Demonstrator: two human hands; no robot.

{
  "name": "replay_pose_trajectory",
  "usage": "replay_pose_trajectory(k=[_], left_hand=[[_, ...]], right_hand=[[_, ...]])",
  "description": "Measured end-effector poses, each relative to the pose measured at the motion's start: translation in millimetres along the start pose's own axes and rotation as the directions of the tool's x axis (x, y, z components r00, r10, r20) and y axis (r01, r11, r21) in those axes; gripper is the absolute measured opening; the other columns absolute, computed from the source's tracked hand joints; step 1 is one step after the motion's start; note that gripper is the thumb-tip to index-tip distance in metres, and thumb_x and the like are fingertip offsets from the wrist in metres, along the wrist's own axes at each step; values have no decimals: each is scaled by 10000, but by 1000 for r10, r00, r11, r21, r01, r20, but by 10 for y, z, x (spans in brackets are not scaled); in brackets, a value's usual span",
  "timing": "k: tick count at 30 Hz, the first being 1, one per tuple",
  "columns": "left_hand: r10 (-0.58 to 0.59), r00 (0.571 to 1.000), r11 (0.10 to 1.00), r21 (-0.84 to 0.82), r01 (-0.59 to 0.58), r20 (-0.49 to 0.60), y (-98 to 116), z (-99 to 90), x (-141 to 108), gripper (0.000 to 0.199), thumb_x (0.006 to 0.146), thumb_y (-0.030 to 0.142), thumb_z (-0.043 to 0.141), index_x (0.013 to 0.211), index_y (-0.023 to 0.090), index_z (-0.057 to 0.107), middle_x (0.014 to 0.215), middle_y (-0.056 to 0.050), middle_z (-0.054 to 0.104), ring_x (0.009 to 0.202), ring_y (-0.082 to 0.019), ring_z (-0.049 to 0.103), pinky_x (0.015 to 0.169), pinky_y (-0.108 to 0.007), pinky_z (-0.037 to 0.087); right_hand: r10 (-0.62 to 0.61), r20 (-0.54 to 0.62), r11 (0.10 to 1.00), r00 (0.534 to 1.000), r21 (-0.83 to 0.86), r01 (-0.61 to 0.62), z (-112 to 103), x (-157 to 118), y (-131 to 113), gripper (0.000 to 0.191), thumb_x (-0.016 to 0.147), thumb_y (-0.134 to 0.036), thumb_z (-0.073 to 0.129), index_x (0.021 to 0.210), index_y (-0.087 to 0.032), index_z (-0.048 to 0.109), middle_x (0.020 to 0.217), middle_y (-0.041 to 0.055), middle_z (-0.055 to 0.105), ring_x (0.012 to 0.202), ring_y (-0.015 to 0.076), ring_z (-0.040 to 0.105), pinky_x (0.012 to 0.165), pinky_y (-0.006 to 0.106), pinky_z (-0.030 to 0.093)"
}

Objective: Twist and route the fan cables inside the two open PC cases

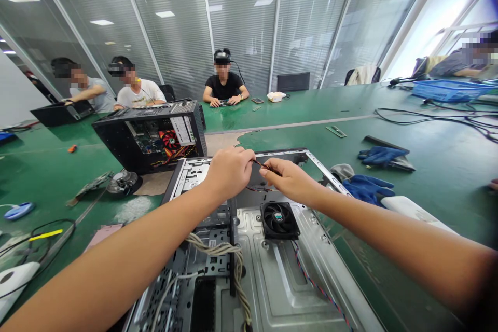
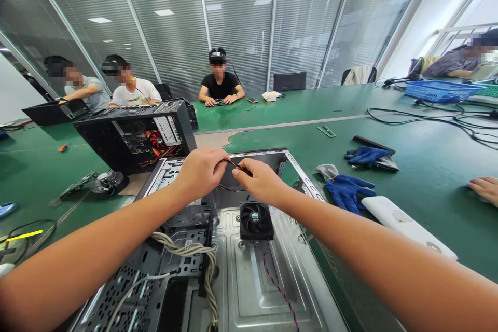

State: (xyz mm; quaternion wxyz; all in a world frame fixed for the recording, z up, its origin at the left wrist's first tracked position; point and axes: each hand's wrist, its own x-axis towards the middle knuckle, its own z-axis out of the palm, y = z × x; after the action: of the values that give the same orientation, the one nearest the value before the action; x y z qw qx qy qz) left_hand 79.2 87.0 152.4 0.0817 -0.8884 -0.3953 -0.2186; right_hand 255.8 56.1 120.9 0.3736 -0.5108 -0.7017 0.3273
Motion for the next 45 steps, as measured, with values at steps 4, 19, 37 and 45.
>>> replay_pose_trajectory(k=[4, 19, 37, 45], left_hand=[[17, 1000, 1000, 22, -17, 25, 5, -6, -10, 196, 850, 182, 475, 928, 200, 654, 892, -49, 695, 886, -219, 600, 765, -343, 393], [10, 991, 999, 46, -16, 130, -5, -10, -19, 304, 958, 322, 364, 916, 209, 644, 841, -61, 637, 820, -211, 572, 695, -320, 359], [22, 1000, 999, 39, -23, 18, 25, -134, -59, 231, 912, 242, 498, 904, 257, 728, 816, -25, 716, 864, -222, 572, 766, -366, 313], [0, 1000, 998, 58, 0, -3, 31, -125, -73, 236, 917, 259, 495, 901, 265, 730, 823, -24, 722, 829, -211, 566, 771, -366, 309]], right_hand=[[-49, 33, 979, 998, -197, 55, -4, 8, 1, 212, 874, -291, 436, 689, -216, 506, 610, -1, 542, 614, 163, 486, 604, 301, 336], [165, 157, 769, 974, 597, -226, -56, -12, -113, 208, 713, -358, 670, 750, -174, 580, 679, 0, 595, 542, 114, 563, 551, 269, 406], [146, 201, 964, 969, 193, -186, 10, 63, 101, 169, 658, -120, 567, 810, -192, 581, 713, 15, 625, 660, 166, 593, 610, 311, 452], [368, 199, 770, 908, 483, -417, -22, 52, 99, 125, 692, -139, 626, 775, -195, 552, 732, 46, 610, 596, 129, 543, 495, 266, 369]])
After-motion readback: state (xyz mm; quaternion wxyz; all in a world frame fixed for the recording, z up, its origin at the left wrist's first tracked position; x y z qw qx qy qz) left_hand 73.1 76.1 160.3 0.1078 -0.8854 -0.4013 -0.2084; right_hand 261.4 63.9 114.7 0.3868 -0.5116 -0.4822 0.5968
